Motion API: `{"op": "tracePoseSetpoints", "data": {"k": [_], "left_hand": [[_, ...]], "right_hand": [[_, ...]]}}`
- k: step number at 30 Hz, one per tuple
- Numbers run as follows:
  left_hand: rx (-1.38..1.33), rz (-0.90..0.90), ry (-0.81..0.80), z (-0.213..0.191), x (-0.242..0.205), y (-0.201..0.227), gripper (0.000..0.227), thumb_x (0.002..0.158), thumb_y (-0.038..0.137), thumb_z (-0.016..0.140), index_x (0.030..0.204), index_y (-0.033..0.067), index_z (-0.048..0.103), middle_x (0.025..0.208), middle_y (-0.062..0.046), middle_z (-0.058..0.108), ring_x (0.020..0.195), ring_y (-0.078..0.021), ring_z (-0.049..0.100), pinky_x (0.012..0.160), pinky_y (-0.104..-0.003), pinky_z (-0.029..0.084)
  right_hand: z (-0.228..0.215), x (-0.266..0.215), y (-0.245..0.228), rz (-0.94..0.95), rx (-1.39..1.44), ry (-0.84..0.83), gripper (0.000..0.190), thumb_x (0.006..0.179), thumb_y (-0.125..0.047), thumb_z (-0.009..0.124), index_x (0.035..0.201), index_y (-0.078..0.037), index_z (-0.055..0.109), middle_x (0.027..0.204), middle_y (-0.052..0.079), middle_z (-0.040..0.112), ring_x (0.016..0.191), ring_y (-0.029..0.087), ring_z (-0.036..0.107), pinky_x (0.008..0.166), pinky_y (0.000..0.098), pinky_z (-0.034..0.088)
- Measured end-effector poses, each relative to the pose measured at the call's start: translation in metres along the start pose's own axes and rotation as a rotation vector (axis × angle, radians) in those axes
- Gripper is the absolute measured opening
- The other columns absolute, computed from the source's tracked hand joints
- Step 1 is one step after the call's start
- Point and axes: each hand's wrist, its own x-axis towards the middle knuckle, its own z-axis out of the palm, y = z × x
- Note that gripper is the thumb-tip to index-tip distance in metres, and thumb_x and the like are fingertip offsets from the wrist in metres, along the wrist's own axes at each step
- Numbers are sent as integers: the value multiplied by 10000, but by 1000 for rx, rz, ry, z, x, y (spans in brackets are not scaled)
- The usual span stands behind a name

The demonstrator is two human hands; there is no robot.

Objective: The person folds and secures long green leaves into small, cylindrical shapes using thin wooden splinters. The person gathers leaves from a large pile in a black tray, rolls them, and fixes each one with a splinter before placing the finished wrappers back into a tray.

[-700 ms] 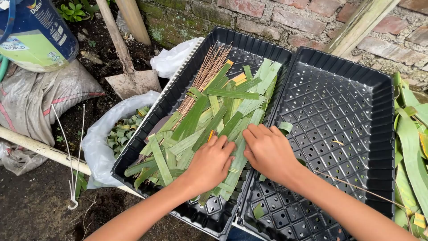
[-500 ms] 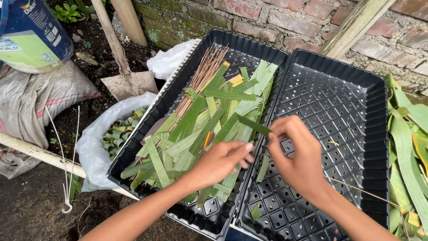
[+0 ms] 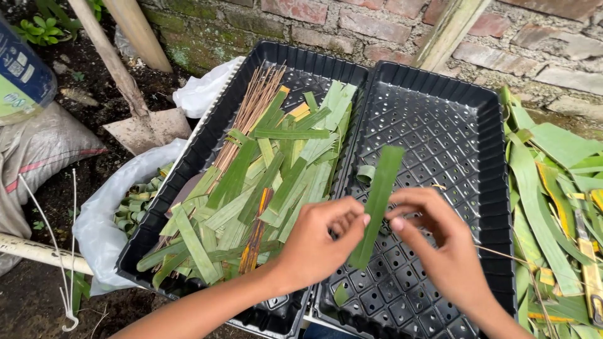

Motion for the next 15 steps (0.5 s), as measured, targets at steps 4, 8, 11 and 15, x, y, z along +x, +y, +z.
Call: {"op": "tracePoseSetpoints", "data": {"k": [4,8,11,15], "left_hand": [[-49,-146,-113,13,-8,4,168,998,12,616,842,73,629,688,2,572,578,-81,485,536,-238,449],[-184,-381,-118,23,-2,9,171,1016,75,636,849,78,671,619,22,558,517,-67,491,495,-238,454],[-311,-433,-153,25,3,15,155,1028,106,632,884,63,670,639,-19,595,535,-109,585,526,-254,540],[-432,-308,-191,34,5,11,130,1030,132,618,950,38,659,729,-42,609,626,-131,655,627,-253,573]], "right_hand": [[-10,3,-1,-23,163,149,244,929,17,650,1171,21,674,1146,115,646,933,162,642,764,250,584],[-15,1,4,-664,-425,274,106,968,25,622,1028,60,701,978,192,683,820,264,637,710,322,525],[-25,2,4,-1077,-780,299,114,962,8,628,977,25,740,950,175,706,768,282,653,664,365,523],[-36,5,10,-1313,-902,267,64,917,39,695,905,46,757,918,170,714,748,269,660,665,346,597]]}}
